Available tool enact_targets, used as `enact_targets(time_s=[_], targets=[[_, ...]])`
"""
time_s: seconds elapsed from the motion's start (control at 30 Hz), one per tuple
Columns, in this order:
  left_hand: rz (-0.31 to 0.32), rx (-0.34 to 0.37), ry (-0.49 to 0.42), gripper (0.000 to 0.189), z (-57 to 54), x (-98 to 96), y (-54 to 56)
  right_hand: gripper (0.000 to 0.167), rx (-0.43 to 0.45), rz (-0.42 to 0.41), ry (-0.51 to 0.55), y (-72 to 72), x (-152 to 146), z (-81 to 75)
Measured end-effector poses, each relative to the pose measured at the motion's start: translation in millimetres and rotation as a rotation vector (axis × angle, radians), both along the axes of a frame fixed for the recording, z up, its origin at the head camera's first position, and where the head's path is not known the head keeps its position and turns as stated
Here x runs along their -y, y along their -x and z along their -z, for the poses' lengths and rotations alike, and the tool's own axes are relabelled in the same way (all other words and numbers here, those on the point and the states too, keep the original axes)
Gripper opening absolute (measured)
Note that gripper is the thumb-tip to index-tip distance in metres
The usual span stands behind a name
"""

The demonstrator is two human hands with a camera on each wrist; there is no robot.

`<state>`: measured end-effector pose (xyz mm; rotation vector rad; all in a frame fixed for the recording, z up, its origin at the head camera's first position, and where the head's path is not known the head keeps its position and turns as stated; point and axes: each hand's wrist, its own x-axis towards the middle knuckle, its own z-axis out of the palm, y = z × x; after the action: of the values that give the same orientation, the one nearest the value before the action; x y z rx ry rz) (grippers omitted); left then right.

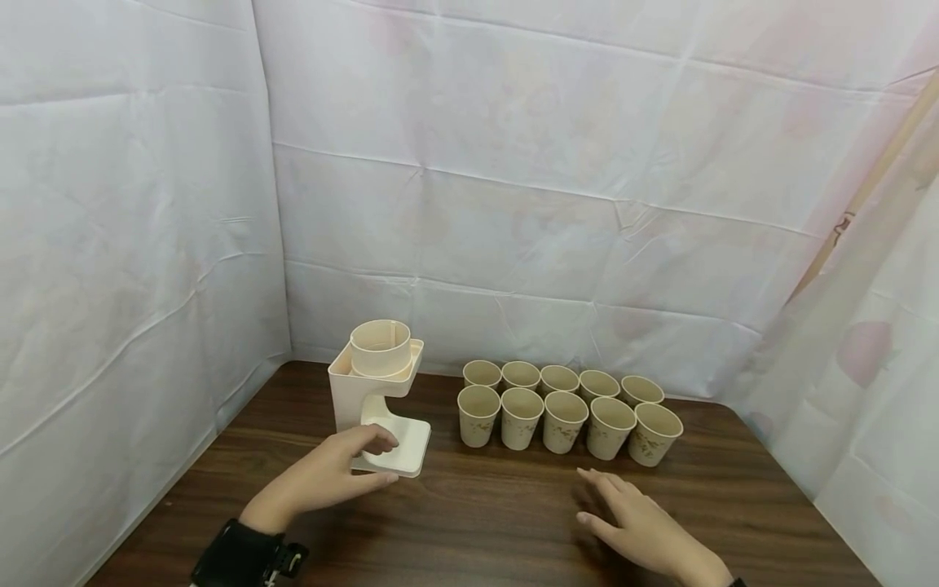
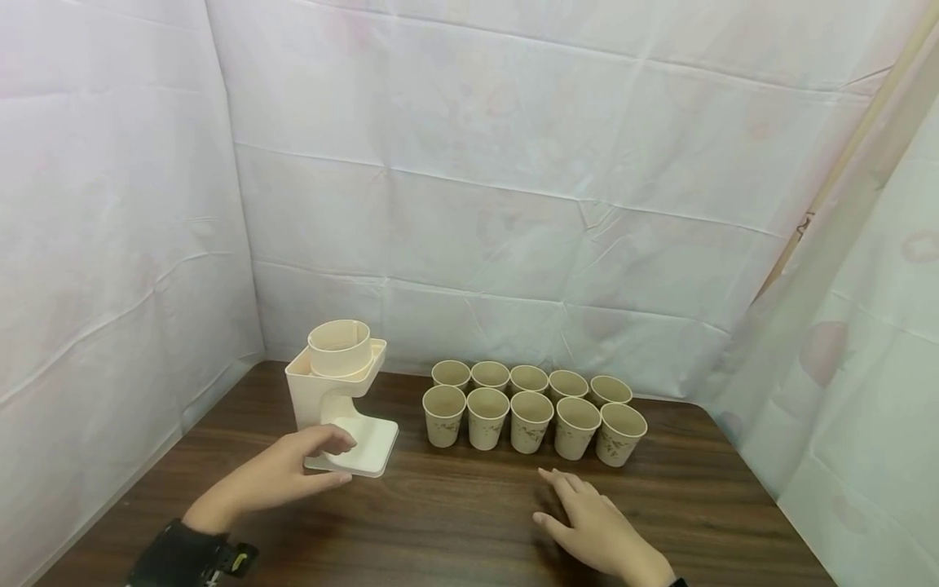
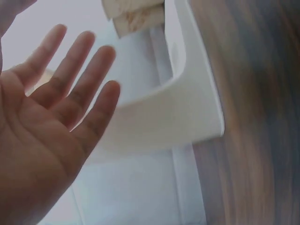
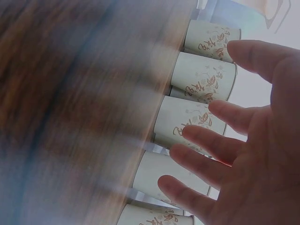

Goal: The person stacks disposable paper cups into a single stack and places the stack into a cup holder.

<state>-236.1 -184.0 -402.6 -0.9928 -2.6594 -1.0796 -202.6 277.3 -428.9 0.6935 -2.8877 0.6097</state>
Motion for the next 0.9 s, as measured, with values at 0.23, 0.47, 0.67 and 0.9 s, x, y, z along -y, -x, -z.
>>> enact_targets(time_s=[0.23, 0.47, 0.67, 0.9], targets=[[0.045, -0.032, 0.003, 0.041, 5.8, -24.7, 1.0, 0.058, -0.063, 0.004, -0.009, -2.0, 1.4, -0.7], [0.091, -0.008, 0.02, 0.043, 9.1, -43.8, 1.2, 0.059, -0.055, 0.006, -0.007, -2.6, 0.7, -0.6], [0.124, 0.003, 0.04, 0.047, 10.6, -59.3, 0.3, 0.058, -0.057, 0.02, -0.013, -0.6, -2.1, -0.5], [0.166, -0.003, 0.063, 0.051, 13.4, -74.1, -0.7, 0.051, -0.109, 0.057, -0.011, 3.5, -9.5, -4.8]])
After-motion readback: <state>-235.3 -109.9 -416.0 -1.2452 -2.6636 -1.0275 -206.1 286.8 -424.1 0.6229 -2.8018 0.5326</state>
